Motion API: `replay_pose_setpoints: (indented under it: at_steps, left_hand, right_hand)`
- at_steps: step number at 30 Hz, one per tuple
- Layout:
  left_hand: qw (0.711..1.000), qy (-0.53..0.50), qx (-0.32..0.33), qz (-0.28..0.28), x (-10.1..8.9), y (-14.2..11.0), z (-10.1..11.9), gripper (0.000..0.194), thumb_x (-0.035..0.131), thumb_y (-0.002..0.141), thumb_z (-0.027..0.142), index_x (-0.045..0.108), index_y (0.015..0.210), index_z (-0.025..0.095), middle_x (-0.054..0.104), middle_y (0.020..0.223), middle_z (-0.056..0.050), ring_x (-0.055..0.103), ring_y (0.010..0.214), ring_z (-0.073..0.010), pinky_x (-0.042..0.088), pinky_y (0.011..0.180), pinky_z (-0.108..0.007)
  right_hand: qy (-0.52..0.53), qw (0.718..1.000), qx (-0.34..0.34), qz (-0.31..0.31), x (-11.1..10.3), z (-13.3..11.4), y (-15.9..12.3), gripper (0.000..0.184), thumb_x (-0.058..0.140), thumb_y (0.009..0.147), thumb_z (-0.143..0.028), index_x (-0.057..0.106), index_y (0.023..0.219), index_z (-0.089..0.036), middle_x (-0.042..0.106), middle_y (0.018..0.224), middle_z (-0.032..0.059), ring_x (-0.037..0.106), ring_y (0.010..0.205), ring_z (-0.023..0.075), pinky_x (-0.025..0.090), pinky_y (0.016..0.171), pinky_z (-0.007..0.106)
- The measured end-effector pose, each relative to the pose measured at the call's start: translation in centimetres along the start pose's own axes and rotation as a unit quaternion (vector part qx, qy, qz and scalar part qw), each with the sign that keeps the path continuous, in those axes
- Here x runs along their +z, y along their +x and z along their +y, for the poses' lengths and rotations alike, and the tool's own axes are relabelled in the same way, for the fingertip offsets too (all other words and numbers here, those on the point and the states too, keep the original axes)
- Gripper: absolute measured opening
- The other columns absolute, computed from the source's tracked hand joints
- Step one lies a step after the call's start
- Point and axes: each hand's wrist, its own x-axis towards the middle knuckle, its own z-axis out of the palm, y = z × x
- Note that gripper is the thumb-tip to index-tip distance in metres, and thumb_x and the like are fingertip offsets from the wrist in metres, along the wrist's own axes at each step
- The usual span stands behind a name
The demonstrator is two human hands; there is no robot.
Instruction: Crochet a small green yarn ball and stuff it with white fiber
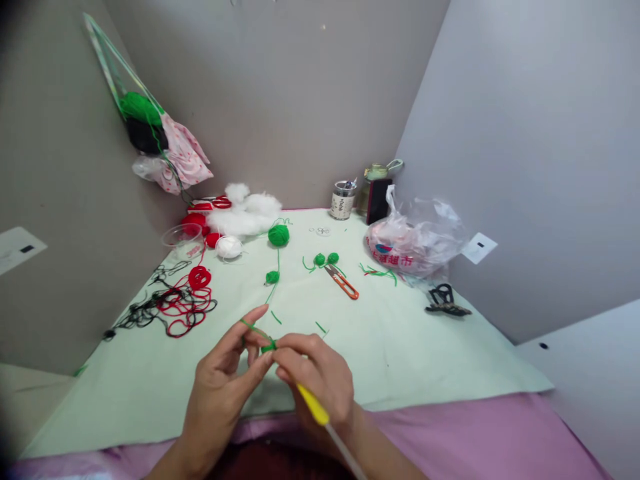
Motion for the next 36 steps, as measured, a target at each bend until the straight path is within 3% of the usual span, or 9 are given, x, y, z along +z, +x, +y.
replay_pose_setpoints:
  at_steps: [5,8,11,15,18,24,29,31,36]
  left_hand:
    - [0.989,-0.122,-0.076,-0.033,0.2,-0.1,0.1,0.052,0.088,0.078,0.037,0.075,0.128,0.028,0.063,0.084,0.001,0.057,0.078,-0.0125,0.048,0.078,-0.024]
    - [0.954,-0.242,-0.162,-0.078,0.3,-0.2,0.2,0.061,0.092,0.074,0.036,0.074,0.131,0.028,0.060,0.083,0.002,0.054,0.075,-0.0102,0.047,0.074,-0.021]
    - [0.921,-0.306,-0.218,-0.104,-0.1,0.1,0.5,0.060,0.094,0.070,0.032,0.077,0.127,0.023,0.061,0.086,0.000,0.053,0.077,-0.0102,0.047,0.079,-0.022]
    - [0.944,-0.272,-0.172,-0.073,-0.8,0.4,0.9,0.047,0.093,0.070,0.029,0.082,0.116,0.023,0.063,0.087,0.000,0.053,0.079,-0.0102,0.044,0.080,-0.021]
    - [0.963,-0.215,-0.133,-0.097,-0.5,0.2,0.6,0.043,0.089,0.076,0.033,0.081,0.117,0.024,0.064,0.086,-0.001,0.055,0.082,-0.0129,0.044,0.080,-0.025]
    - [0.977,-0.147,-0.106,-0.116,0.8,-0.3,-0.3,0.046,0.085,0.082,0.038,0.076,0.126,0.027,0.068,0.092,-0.002,0.058,0.091,-0.0170,0.045,0.086,-0.029]
    - [0.962,-0.213,-0.134,-0.104,1.0,0.1,0.4,0.061,0.085,0.081,0.032,0.068,0.139,0.025,0.066,0.091,-0.001,0.059,0.090,-0.0162,0.045,0.091,-0.030]
    - [0.946,-0.254,-0.162,-0.121,0.8,0.3,0.7,0.061,0.085,0.079,0.030,0.069,0.137,0.022,0.066,0.090,-0.002,0.058,0.089,-0.0159,0.044,0.091,-0.029]
    - [0.915,-0.307,-0.203,-0.166,0.4,0.2,0.7,0.051,0.086,0.071,0.029,0.078,0.120,0.016,0.062,0.086,-0.002,0.055,0.082,-0.0135,0.044,0.083,-0.026]
  right_hand:
    - [-0.028,0.999,-0.024,0.000,-0.3,-0.2,0.1,0.028,0.058,0.100,-0.009,0.071,0.121,-0.022,0.077,0.104,0.0100,0.075,0.088,0.0184,0.064,0.074,0.028]
    - [-0.081,0.994,-0.072,-0.014,-0.6,-0.2,-0.1,0.037,0.065,0.094,-0.005,0.073,0.125,-0.022,0.077,0.107,0.0107,0.076,0.097,0.0219,0.065,0.082,0.030]
    - [0.004,1.000,-0.017,0.011,-0.9,-0.6,0.1,0.032,0.060,0.099,-0.008,0.073,0.124,-0.022,0.076,0.105,0.0098,0.074,0.095,0.0202,0.064,0.078,0.029]
    - [0.203,0.965,0.156,0.065,-1.2,-1.2,1.0,0.025,0.051,0.105,-0.014,0.074,0.109,-0.023,0.071,0.085,0.0035,0.068,0.080,0.0164,0.058,0.070,0.029]
    - [0.275,0.935,0.217,0.063,-1.1,-1.2,1.6,0.024,0.053,0.106,-0.021,0.075,0.098,-0.024,0.070,0.083,0.0026,0.065,0.077,0.0150,0.056,0.068,0.027]
    - [0.272,0.935,0.223,0.045,-0.7,-0.5,1.6,0.020,0.060,0.103,-0.022,0.080,0.099,-0.024,0.076,0.089,0.0044,0.072,0.087,0.0179,0.060,0.076,0.028]
    - [0.253,0.949,0.187,0.035,-0.9,-0.4,1.1,0.019,0.062,0.102,-0.022,0.080,0.104,-0.024,0.075,0.092,0.0059,0.071,0.087,0.0187,0.060,0.075,0.030]
    - [0.305,0.926,0.218,0.046,-1.0,0.0,1.1,0.020,0.060,0.104,-0.026,0.080,0.104,-0.025,0.073,0.091,0.0052,0.070,0.080,0.0170,0.059,0.072,0.029]
    - [0.471,0.809,0.347,0.060,-0.9,1.1,1.3,0.022,0.062,0.103,-0.032,0.077,0.090,-0.021,0.068,0.079,0.0013,0.062,0.058,0.0098,0.053,0.056,0.022]
